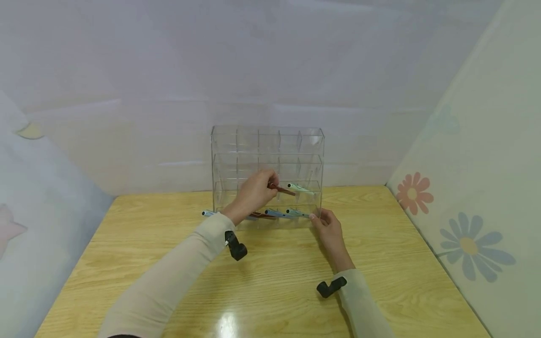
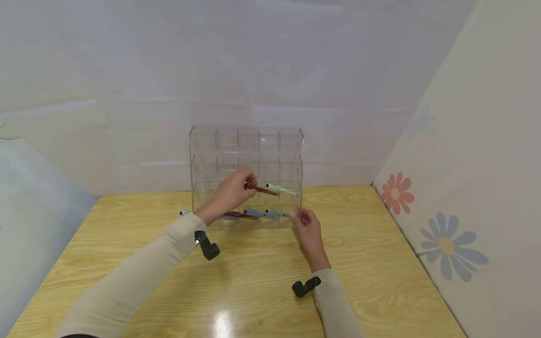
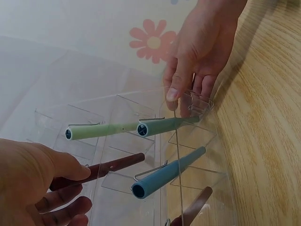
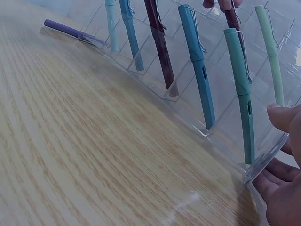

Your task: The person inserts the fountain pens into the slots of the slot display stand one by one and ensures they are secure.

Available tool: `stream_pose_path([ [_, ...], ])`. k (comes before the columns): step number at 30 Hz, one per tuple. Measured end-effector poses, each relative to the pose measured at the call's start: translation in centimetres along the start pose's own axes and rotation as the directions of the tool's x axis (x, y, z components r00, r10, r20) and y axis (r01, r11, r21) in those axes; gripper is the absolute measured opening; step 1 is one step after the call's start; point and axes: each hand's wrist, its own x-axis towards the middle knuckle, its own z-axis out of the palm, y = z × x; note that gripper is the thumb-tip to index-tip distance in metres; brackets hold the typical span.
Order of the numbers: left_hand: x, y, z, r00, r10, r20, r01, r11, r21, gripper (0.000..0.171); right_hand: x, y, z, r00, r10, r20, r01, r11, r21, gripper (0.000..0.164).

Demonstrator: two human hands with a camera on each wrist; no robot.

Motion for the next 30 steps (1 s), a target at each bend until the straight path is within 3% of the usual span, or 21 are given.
stream_pose_path([
  [9,-0.10,-0.46,-0.08,1.000,-0.002,0.002,0.002,1.000,-0.007,0.012,0.17,0.14,0.28,1.000,-0.006,-0.006,0.006,1.000,-0.009,0.051],
  [17,-0.22,-0.46,-0.18,1.000,-0.024,-0.007,0.024,0.999,-0.032,0.029,0.22,0.07,0.24,1.000,-0.001,-0.004,0.001,1.000,0.012,0.053],
  [30,-0.85,-0.15,-0.78,0.999,-0.015,-0.035,0.014,1.000,-0.027,0.028,-0.07,-0.14,0.25,1.000,0.005,-0.005,-0.005,1.000,0.008,0.050],
])
